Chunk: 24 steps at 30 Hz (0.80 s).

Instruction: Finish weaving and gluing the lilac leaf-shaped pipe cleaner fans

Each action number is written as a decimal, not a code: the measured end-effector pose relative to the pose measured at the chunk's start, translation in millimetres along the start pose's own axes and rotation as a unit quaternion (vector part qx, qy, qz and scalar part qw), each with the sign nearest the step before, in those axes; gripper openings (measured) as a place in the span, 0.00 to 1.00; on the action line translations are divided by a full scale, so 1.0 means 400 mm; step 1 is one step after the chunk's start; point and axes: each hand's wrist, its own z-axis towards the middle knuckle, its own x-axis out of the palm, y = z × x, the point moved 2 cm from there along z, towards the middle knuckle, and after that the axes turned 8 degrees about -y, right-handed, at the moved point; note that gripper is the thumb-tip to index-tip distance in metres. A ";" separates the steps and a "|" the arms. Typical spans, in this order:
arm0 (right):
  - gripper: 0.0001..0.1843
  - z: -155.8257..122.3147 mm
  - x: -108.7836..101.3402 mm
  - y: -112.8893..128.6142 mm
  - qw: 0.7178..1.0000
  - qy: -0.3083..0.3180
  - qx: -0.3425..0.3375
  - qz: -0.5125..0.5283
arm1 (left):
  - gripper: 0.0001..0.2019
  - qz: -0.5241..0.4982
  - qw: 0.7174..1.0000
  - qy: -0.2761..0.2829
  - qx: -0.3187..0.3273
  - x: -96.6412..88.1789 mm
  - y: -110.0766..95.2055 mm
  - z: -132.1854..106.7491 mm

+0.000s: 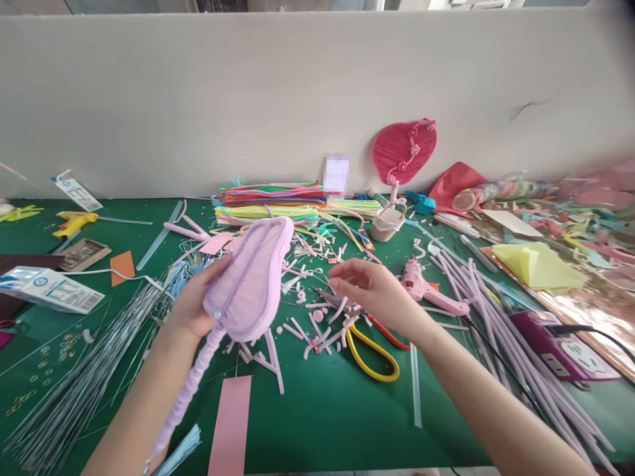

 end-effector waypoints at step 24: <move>0.13 -0.128 0.015 -0.047 0.993 -0.020 0.002 -0.120 | 0.08 -0.014 1.000 0.006 -0.017 -0.004 0.043 0.066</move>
